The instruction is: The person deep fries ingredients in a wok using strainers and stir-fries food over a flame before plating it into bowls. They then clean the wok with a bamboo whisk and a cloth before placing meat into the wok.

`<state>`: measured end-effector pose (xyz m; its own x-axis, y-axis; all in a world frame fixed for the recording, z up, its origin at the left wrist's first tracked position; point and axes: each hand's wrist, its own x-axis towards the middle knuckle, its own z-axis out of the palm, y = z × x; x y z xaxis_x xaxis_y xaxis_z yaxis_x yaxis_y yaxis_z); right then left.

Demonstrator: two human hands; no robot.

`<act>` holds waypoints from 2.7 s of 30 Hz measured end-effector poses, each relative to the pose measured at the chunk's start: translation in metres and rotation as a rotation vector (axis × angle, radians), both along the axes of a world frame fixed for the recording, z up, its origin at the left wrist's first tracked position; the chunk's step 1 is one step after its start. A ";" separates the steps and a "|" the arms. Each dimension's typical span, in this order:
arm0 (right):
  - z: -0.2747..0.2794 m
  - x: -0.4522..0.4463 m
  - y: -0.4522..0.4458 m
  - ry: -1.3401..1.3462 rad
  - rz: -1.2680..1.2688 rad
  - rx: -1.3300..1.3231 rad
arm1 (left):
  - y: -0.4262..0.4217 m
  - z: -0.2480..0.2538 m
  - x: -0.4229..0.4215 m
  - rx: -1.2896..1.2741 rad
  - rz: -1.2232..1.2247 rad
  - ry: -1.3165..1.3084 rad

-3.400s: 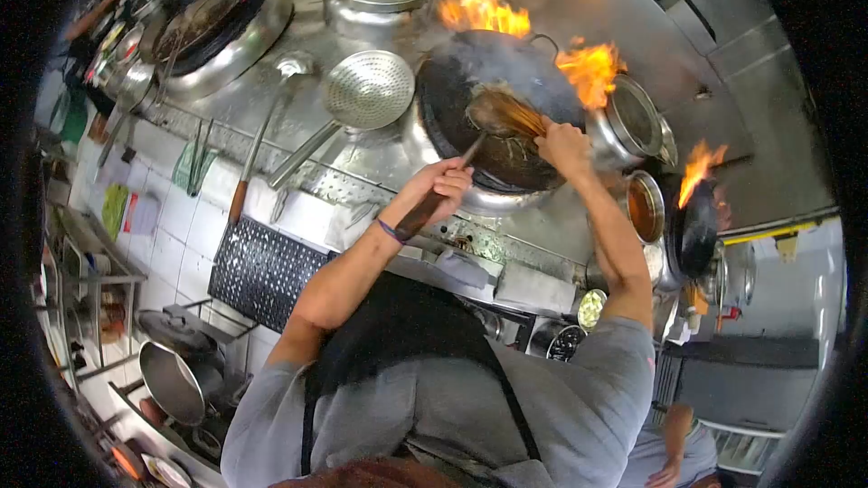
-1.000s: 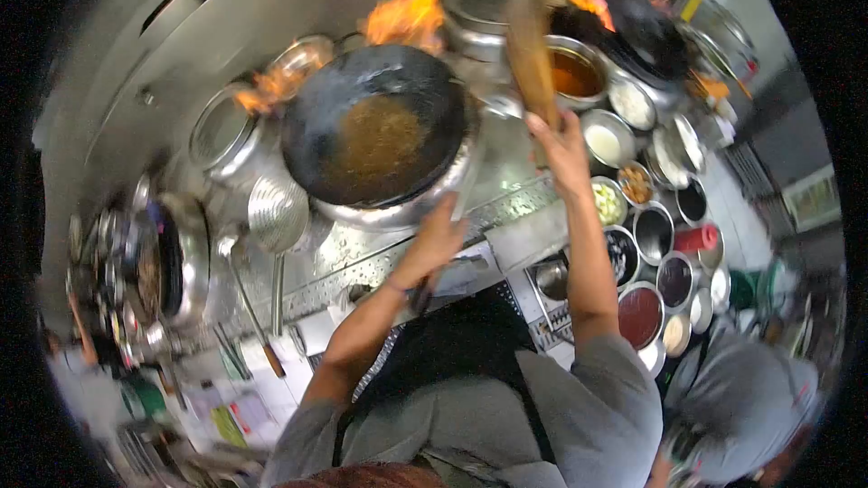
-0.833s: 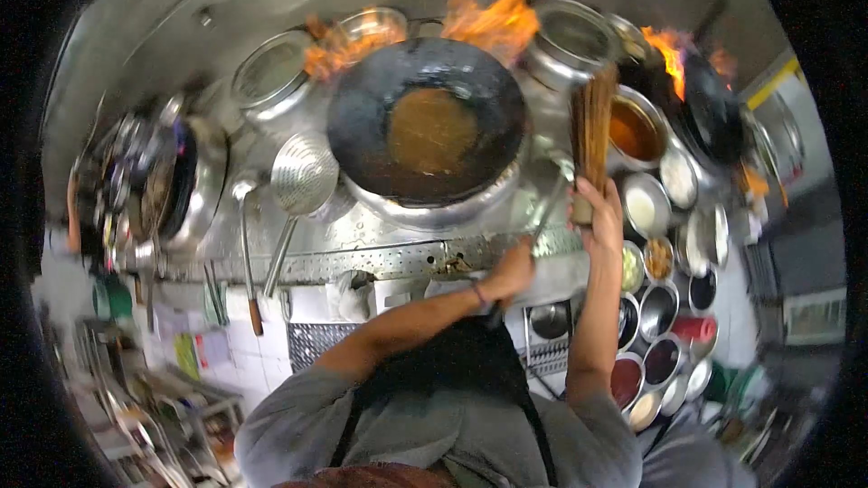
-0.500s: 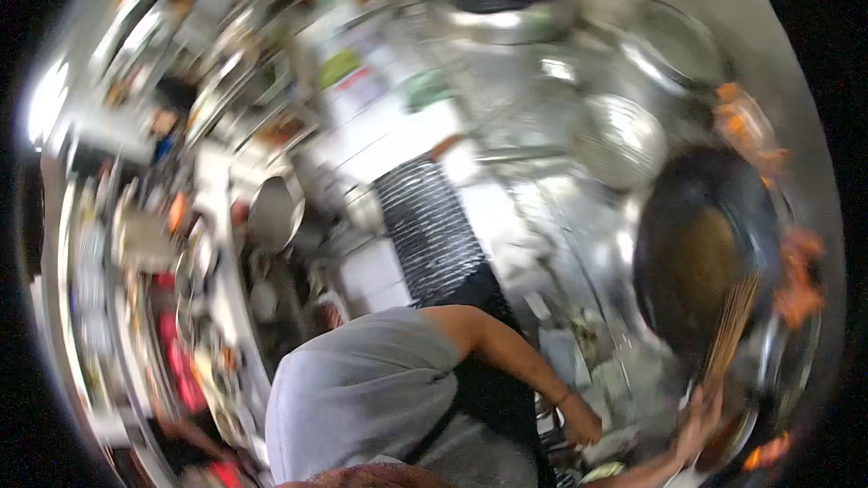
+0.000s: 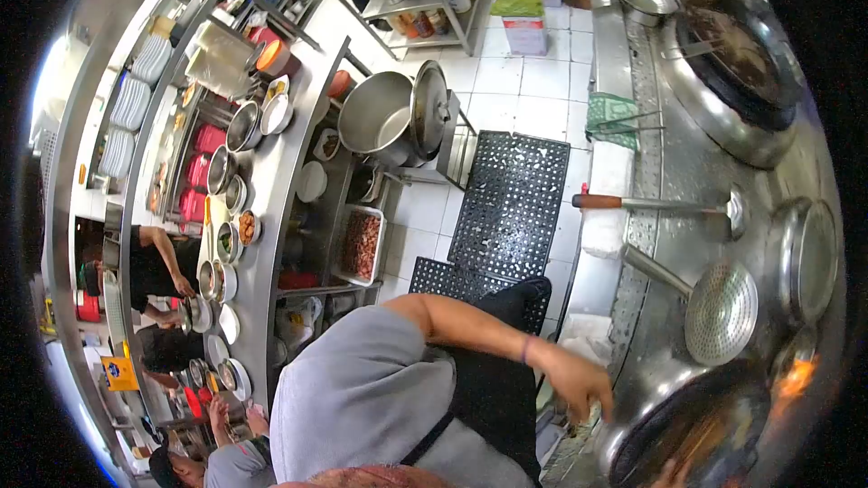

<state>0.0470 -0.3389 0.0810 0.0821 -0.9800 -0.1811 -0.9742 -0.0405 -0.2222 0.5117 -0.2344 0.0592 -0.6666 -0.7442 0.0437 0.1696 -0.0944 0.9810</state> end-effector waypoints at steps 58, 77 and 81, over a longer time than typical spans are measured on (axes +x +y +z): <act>0.019 0.046 0.012 0.438 -0.463 -0.127 | -0.097 -0.019 0.070 -0.861 0.848 -1.215; 0.036 0.072 0.030 0.112 -0.407 -0.053 | 0.000 -0.021 0.120 -0.237 0.594 -0.930; 0.006 0.084 -0.003 0.179 -0.495 -0.242 | 0.013 -0.025 0.116 -0.145 0.625 -0.874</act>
